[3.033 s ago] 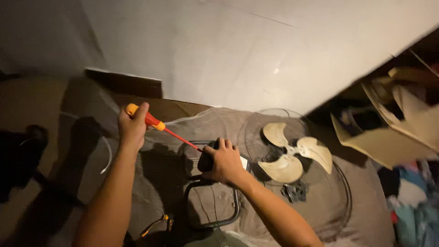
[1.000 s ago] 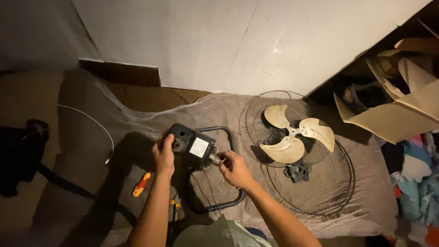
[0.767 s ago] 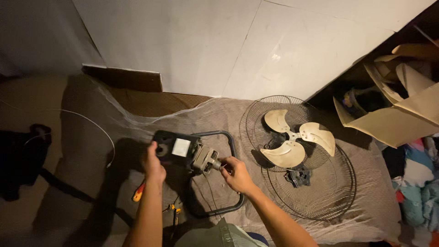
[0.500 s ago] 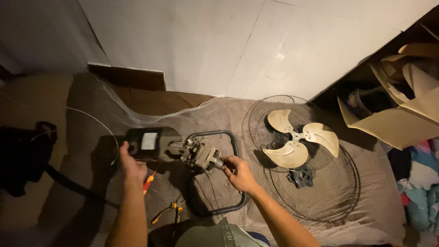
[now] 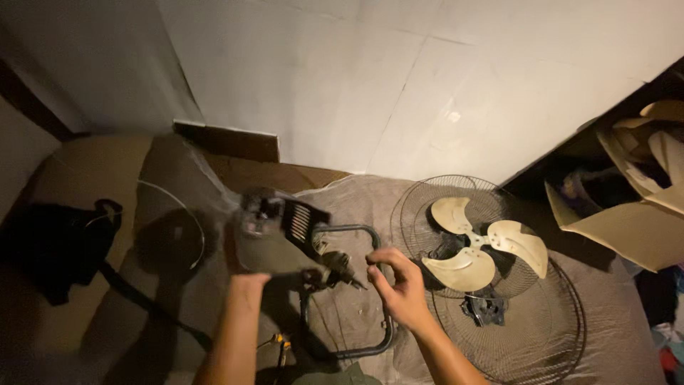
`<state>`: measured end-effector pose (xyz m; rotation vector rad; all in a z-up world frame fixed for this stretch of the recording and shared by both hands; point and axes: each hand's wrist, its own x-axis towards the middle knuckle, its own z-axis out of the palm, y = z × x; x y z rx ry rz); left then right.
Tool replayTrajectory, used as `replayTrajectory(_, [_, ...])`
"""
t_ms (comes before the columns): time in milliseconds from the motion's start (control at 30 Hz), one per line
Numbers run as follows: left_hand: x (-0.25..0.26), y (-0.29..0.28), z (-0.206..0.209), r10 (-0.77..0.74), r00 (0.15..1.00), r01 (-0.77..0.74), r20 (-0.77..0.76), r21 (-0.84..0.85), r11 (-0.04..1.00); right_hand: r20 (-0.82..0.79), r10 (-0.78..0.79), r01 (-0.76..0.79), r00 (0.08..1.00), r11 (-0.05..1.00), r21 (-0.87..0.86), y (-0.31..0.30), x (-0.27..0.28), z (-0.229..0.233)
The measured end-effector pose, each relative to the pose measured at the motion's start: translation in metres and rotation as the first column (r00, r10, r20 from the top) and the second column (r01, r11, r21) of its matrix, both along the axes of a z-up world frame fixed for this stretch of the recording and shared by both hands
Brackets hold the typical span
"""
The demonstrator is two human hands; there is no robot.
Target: The person disassembles a standing fan motor using a screwdriver. They remove screws, separate the motor housing, and detach internal components, placing parts on the bed surface.
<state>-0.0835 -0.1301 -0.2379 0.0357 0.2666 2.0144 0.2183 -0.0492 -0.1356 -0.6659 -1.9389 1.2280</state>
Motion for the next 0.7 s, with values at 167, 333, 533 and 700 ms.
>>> replayTrajectory(167, [0.069,0.018,0.024,-0.035,0.989,0.017,-0.145,-0.124,0.992,0.079,0.138,-0.156,0.987,0.937,0.311,-0.010,0.016,0.081])
replayTrajectory(333, [0.143,0.028,0.053,-0.045,0.923,-0.117,-0.382,-0.391,0.913,0.544,0.202,-0.420,0.815,0.852,0.313,0.036,0.016,0.075])
replayTrajectory(533, [0.215,0.047,0.059,-0.119,0.989,0.064,-0.088,-0.472,0.879,0.587,0.137,-0.409,0.798,0.839,0.359,0.087,0.061,-0.073])
replayTrajectory(700, [0.251,0.052,0.028,-0.155,0.958,0.031,-0.243,-0.447,0.894,0.412,0.110,-0.363,0.905,0.705,0.609,0.104,0.114,-0.172])
